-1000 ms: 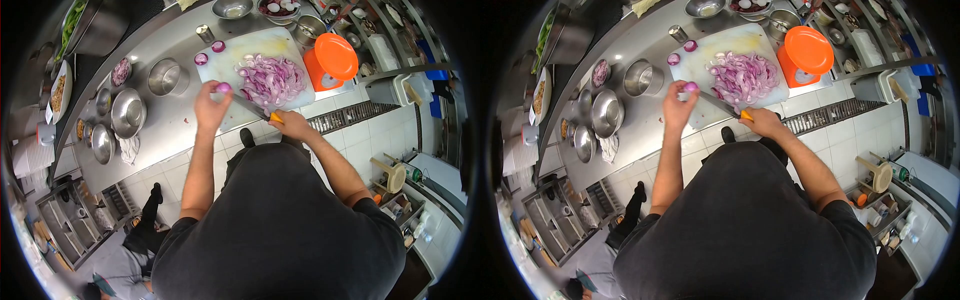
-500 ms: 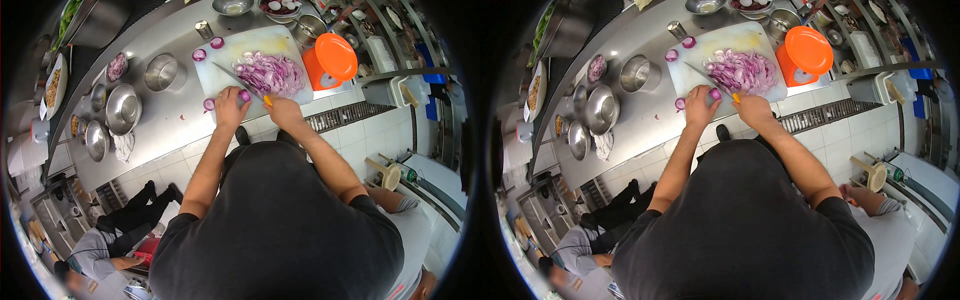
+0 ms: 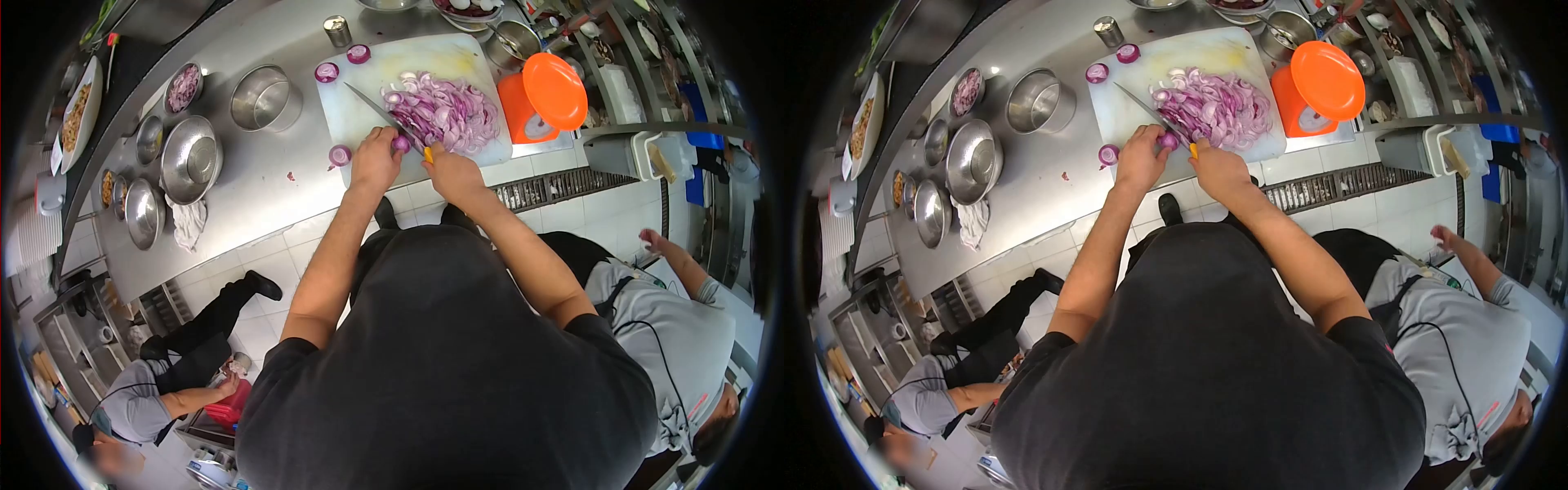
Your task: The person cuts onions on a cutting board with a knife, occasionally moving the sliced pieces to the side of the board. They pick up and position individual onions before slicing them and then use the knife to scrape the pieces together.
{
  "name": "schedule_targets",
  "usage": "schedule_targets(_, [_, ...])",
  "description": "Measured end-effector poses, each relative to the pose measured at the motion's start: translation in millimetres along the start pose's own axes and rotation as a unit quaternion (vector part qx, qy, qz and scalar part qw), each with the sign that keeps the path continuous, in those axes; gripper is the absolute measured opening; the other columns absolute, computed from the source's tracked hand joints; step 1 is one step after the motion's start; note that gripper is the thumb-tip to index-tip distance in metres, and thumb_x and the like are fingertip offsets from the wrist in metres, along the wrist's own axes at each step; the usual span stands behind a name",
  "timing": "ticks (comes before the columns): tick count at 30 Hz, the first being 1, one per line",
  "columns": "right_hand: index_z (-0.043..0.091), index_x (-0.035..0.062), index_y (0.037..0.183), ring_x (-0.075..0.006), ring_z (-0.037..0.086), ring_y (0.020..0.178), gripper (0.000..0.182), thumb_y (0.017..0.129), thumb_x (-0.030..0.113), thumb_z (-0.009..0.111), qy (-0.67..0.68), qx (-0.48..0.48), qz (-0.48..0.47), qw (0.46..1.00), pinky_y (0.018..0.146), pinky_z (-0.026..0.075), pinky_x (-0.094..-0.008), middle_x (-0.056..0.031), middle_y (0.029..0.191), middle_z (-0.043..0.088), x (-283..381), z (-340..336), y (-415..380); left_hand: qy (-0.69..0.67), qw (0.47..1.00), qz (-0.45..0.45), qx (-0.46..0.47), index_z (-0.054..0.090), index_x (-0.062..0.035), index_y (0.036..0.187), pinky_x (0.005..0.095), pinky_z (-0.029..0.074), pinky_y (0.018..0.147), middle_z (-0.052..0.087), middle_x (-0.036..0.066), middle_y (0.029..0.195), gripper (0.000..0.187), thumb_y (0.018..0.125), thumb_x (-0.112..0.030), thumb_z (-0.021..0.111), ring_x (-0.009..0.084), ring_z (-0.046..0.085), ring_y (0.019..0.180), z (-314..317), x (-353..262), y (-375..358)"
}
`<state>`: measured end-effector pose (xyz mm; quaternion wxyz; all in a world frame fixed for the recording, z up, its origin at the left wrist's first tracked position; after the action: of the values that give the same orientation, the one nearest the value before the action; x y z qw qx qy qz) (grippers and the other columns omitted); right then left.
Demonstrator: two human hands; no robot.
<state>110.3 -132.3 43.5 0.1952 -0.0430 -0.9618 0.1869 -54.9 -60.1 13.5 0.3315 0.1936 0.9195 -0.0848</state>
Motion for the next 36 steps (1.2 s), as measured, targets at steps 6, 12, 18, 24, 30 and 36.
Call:
schedule_targets(6, [0.057, -0.0013, 0.116, -0.0403, 0.077, 0.088, 0.032, 0.107, 0.029, 0.061, -0.038, 0.009, -0.009, 0.999, 0.076, 0.060, -0.0521, -0.0219, 0.093, 0.076, 12.1, -28.1, -13.1, 0.006, 1.000, -0.015, 0.014, 0.067, -0.0054, 0.118, 0.0472, 0.057, 0.092, 0.070, 0.015, 0.115, 0.035, 0.086, -0.010, 0.081, 0.0372, 0.070, 0.107, -0.3, 0.3, 1.6])
schedule_targets(12, [0.056, -0.0031, 0.121, -0.0411, 0.077, 0.090, 0.036, 0.106, 0.029, 0.061, -0.019, 0.008, -0.005, 1.000, 0.079, 0.060, -0.0515, -0.0233, 0.096, 0.077, 7.3, -1.8, 5.0, 0.020, 1.000, -0.009, 0.021, 0.068, -0.0062, 0.120, 0.0467, 0.057, 0.092, 0.071, 0.014, 0.116, 0.036, 0.087, -0.012, 0.081, 0.0366, 0.070, 0.108, -2.1, 0.1, 1.3])
schedule_targets(18, [0.056, -0.0050, 0.121, -0.0421, 0.077, 0.091, 0.036, 0.106, 0.028, 0.061, -0.005, 0.022, 0.015, 1.000, 0.080, 0.060, -0.0521, -0.0240, 0.096, 0.077, 17.0, -8.9, -4.9, 0.005, 1.000, -0.005, 0.007, 0.068, -0.0064, 0.119, 0.0466, 0.057, 0.092, 0.071, 0.013, 0.116, 0.035, 0.087, -0.012, 0.081, 0.0360, 0.070, 0.108, -0.4, 3.2, 1.2])
schedule_targets(24, [0.056, -0.0048, 0.121, -0.0417, 0.077, 0.094, 0.036, 0.107, 0.028, 0.060, -0.016, 0.039, -0.004, 0.999, 0.081, 0.060, -0.0519, -0.0244, 0.096, 0.076, 22.6, -21.8, 1.7, 0.000, 1.000, 0.010, -0.009, 0.069, -0.0063, 0.119, 0.0448, 0.058, 0.091, 0.072, 0.013, 0.117, 0.035, 0.087, -0.012, 0.082, 0.0344, 0.071, 0.107, 2.3, 7.4, 0.4])
schedule_targets(30, [0.059, -0.0032, 0.117, -0.0415, 0.076, 0.095, 0.033, 0.106, 0.028, 0.061, 0.005, 0.013, 0.026, 1.000, 0.083, 0.059, -0.0527, -0.0249, 0.098, 0.076, 17.2, 8.8, 5.1, -0.009, 1.000, -0.010, -0.005, 0.070, -0.0064, 0.118, 0.0439, 0.058, 0.091, 0.073, 0.012, 0.117, 0.034, 0.087, -0.013, 0.083, 0.0333, 0.072, 0.106, 1.9, 6.9, -0.7])
schedule_targets(36, [0.057, -0.0032, 0.118, -0.0417, 0.077, 0.094, 0.034, 0.106, 0.029, 0.061, -0.023, 0.037, -0.013, 0.999, 0.081, 0.060, -0.0510, -0.0244, 0.099, 0.076, 25.0, -27.0, 2.6, -0.005, 1.000, -0.012, 0.004, 0.068, -0.0062, 0.118, 0.0482, 0.057, 0.089, 0.071, 0.014, 0.115, 0.036, 0.086, -0.011, 0.082, 0.0378, 0.071, 0.104, 2.4, 6.5, 0.4])
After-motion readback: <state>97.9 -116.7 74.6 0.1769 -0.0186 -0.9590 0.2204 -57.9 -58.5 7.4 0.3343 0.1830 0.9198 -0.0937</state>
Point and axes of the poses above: each hand's wrist, its own y-axis towards the middle knuckle, its own z-axis out of the palm, x = y × z, the point moved 3 cm from there along y, towards the middle knuckle
